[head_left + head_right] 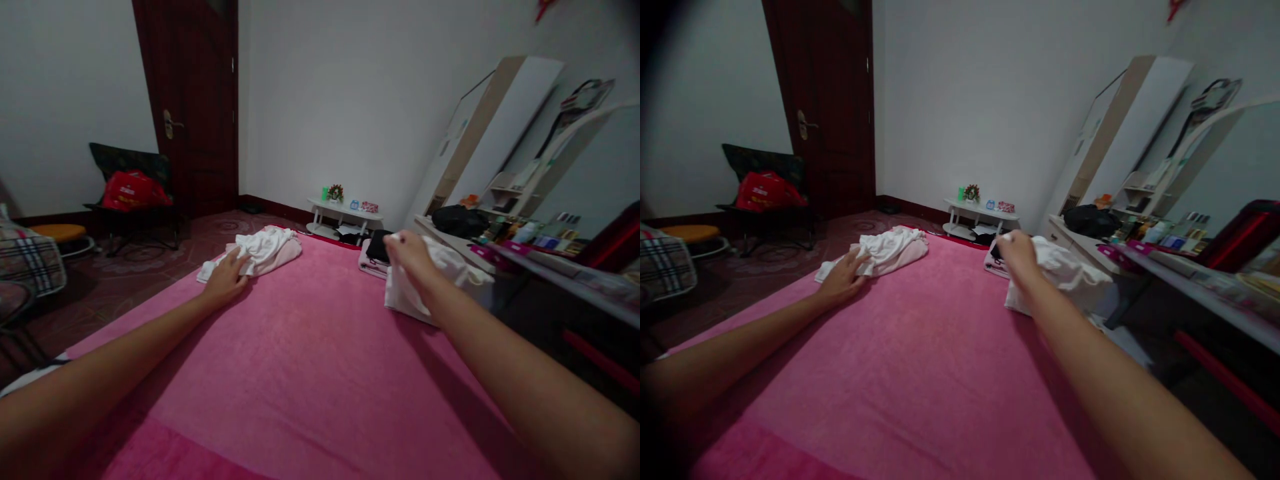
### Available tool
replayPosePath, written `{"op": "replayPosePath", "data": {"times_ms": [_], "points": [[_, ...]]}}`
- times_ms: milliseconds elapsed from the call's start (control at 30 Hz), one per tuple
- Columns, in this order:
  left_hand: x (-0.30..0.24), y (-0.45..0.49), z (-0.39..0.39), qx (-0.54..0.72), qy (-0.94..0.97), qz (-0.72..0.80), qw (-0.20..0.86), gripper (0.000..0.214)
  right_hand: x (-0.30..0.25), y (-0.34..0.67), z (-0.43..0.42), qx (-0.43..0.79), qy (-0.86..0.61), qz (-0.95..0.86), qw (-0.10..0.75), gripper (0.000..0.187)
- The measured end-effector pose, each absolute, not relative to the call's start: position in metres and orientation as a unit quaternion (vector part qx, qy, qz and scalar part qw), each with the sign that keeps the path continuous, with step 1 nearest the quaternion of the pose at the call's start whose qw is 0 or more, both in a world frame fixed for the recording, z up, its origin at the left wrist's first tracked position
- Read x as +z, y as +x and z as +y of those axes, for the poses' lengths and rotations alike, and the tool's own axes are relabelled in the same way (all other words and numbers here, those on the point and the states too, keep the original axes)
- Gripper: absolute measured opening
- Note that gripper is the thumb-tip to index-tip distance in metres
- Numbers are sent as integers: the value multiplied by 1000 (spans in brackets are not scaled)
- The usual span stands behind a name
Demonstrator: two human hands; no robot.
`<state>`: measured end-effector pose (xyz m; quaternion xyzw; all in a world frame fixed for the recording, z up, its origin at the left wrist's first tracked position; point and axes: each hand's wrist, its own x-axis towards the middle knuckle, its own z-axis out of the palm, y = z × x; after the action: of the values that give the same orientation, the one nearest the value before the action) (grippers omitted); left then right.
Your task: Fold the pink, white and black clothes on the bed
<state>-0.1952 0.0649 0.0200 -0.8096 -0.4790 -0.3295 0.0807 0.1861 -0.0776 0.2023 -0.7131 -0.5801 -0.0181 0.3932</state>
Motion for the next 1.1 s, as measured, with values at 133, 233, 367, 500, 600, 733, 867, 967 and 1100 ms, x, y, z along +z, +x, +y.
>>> {"op": "replayPosePath", "data": {"times_ms": [133, 233, 367, 500, 600, 733, 867, 967, 1100], "points": [[42, -195, 66, -453, -748, -485, -3, 47, 175, 89, -149, 139, -502, -826, 218, 36], [69, -194, 61, -492, -719, -487, -52, 47, 156, 50, -209, 247, -348, -900, 94, 46], [92, -178, 41, -482, -744, -441, -140, 47, 147, 47, -218, 262, -366, -885, 118, 19], [90, -150, 6, -359, -833, -360, -218, 45, 124, 93, -162, 100, -509, -795, 314, 26], [85, -136, -21, -265, -871, -286, -299, 44, 93, 143, -127, 81, -638, -705, 299, 46], [87, -129, -52, -177, -925, -152, -300, 59, 62, 184, -119, 121, -671, -711, 173, 66], [94, -128, -72, -134, -954, -107, -248, 47, 65, 185, -125, 102, -670, -726, 115, 27], [93, -131, -76, -113, -946, -167, -256, 38, 75, 186, -125, 141, -648, -736, 136, 19], [90, -134, -64, -161, -915, -245, -276, 35, 77, 189, -123, 259, -640, -691, 215, 26]]}}
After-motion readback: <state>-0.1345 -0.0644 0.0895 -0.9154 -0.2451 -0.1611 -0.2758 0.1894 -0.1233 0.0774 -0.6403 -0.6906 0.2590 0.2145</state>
